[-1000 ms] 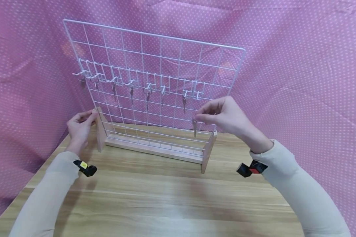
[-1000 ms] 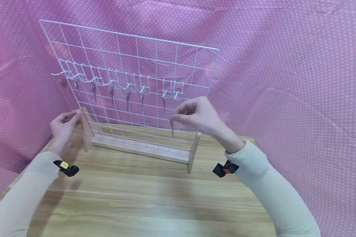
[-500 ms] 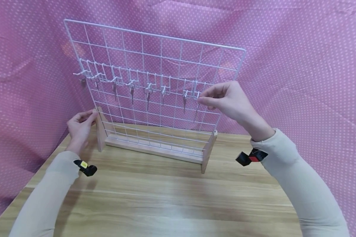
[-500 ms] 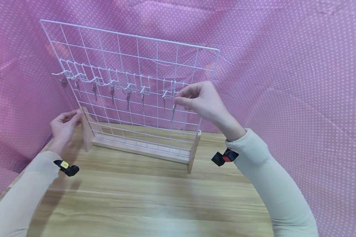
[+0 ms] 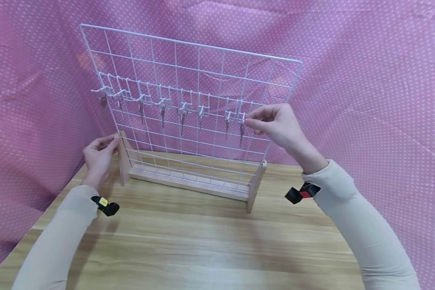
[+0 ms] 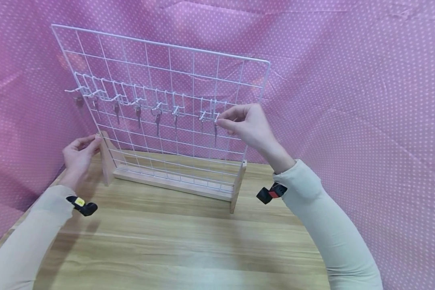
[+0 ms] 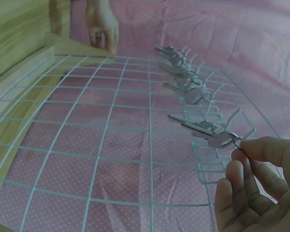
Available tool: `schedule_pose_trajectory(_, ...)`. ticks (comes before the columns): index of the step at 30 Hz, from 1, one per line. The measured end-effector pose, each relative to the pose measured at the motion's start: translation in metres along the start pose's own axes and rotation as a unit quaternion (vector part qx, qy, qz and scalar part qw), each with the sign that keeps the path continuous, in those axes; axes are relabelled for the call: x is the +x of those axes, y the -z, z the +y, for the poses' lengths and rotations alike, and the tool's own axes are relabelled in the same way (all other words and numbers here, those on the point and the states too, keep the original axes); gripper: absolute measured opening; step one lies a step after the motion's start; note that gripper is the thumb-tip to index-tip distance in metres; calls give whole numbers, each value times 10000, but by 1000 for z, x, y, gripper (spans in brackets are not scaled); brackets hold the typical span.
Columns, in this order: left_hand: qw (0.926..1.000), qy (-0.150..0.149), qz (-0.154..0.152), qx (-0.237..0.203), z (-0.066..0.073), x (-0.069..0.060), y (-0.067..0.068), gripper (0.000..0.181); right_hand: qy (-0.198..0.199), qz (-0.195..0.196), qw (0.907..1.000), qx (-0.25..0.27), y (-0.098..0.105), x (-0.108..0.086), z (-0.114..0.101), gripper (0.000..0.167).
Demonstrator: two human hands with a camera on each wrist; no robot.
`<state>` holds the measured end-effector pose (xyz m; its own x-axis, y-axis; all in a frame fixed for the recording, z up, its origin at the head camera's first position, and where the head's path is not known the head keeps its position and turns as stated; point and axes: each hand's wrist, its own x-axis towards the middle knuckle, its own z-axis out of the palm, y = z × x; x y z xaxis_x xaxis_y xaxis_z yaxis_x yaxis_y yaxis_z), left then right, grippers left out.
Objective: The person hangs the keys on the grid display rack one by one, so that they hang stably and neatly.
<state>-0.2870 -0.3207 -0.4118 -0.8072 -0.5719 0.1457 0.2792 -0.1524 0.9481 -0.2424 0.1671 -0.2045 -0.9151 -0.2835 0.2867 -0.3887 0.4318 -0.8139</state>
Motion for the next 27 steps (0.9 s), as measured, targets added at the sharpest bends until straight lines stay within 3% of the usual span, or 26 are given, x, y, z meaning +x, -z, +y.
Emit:
schedule_pose_trajectory(7, 9999, 33, -10, 119, 3, -1, 0, 27, -28, 94, 9999, 60, -1, -4, 6, 15)
schedule_pose_trajectory(13, 9977, -175, 18, 648, 8, -11, 0, 33, -104, -65, 9995, -300, 2, -21, 26, 23)
schedule_pose_trajectory(17, 9928, -393, -15, 1128, 11, -23, -1, 33, -157, -128, 9985, -514, 1, -37, 46, 22)
schedule_pose_trajectory(21, 9823, -815, -146, 1681, 15, -39, -3, 23, 4, -4, 9961, -882, -1, -53, 64, 20)
schedule_pose_trajectory(27, 9730, -1058, -684, 1933, 28, -73, -13, 8, 392, 299, 9897, -1346, -12, -80, 87, 20)
